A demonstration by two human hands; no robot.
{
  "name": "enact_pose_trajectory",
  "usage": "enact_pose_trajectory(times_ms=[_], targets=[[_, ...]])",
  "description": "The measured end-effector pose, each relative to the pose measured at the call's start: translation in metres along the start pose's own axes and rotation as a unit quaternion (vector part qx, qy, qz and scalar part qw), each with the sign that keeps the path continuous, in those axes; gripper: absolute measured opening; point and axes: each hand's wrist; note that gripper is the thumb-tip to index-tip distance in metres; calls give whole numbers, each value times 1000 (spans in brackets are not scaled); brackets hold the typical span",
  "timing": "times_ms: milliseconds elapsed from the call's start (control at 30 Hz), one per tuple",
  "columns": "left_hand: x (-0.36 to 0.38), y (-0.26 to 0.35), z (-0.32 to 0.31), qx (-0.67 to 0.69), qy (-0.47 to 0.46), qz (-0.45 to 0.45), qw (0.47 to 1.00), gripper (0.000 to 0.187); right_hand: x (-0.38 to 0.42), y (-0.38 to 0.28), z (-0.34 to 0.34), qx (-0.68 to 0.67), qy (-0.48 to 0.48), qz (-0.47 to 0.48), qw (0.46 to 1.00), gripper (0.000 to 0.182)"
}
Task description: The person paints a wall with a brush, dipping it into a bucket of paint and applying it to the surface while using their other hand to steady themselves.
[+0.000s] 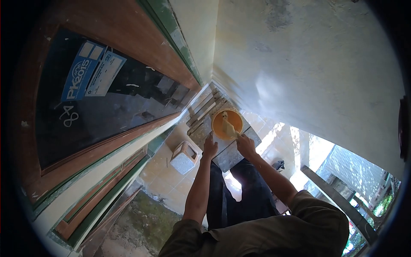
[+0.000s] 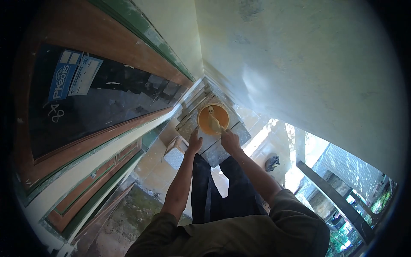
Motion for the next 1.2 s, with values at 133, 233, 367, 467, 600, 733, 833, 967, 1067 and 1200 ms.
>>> enact_pose_trajectory(times_ms=[133, 233, 367, 467, 600, 733, 833, 967, 1067, 1200], targets=[[0, -4, -2, -14, -3, -8, 1000, 65, 38, 15, -3, -64, 34, -37, 997, 14], [0, -4, -3, -16, 1, -24, 1000, 65, 49, 29, -18, -32, -1, -35, 999, 30], [-2, -4, -3, -39, -8, -18, 999, 66, 56, 32, -28, -83, 45, -28, 995, 21], [-2, -4, -3, -50, -13, -21, 998, 67, 59, 27, -30, -104, 48, -42, 993, 12], [-3, 0, -3, -47, -13, -16, 999, 67, 57, 25, -29, -116, 56, -47, 991, 9], [-6, -1, -3, -53, -23, -9, 998, 67, 60, 25, -27, -130, 59, -51, 989, 13], [-10, -2, -1, -80, -23, -20, 996, 68, 61, 28, -30, -106, 36, -40, 993, 21], [-9, 0, 3, -60, -42, -19, 997, 68, 64, 23, -27, -132, 46, -76, 987, 12], [-8, 4, 10, -69, -39, -18, 997, 68, 60, 19, -21, -142, 63, -85, 984, 16], [-7, 8, 27, -88, -42, -63, 993, 68, 74, 14, 3, -163, 86, -48, 982, 21]])
Point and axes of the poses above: each hand's wrist, its own x-axis away from the middle knuckle, its own z-axis out of the back of the hand, y = z × x, and after that the axes turned 6 degrees about x, right-handed
